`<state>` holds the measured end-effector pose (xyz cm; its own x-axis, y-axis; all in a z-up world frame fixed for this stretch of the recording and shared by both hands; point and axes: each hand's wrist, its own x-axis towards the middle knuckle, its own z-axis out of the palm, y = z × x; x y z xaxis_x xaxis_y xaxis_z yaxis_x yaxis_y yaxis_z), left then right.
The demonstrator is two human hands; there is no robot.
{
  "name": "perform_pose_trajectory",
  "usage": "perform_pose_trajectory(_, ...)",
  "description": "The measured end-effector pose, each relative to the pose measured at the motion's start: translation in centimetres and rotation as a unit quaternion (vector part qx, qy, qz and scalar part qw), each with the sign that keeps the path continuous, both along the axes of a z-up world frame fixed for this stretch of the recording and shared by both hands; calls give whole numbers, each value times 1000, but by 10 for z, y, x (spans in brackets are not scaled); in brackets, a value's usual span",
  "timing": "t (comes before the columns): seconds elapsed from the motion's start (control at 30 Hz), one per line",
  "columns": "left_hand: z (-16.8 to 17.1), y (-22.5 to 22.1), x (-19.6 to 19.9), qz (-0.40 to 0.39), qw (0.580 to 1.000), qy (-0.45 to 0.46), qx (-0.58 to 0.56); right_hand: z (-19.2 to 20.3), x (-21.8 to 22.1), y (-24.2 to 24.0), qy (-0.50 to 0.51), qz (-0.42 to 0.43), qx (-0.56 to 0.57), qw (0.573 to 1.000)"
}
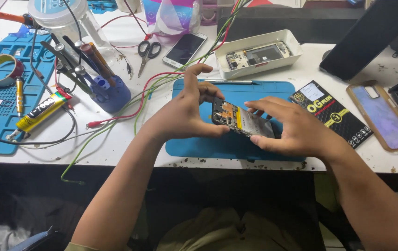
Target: Replacing a mobile phone screen and battery, involving applying adhesive and connecting internal ribbon cables.
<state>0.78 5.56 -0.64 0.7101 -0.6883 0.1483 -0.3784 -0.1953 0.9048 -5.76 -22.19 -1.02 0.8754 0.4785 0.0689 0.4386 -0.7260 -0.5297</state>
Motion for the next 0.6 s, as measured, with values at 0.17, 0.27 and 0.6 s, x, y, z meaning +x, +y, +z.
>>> perform_pose_trajectory(0.17, 2, -7, -8, 24, 993, 59, -95, 1, -14, 12, 14, -62, 83, 995)
perform_pose_trajectory(0.27, 4, -10, -12, 13, 989, 52, -134, 1, -17, 15, 1, -82, 111, 991)
perform_pose_trajectory(0.6, 10, -19, -23, 30, 988, 9, -154, -5, -25, 6, -110, -52, 103, 987)
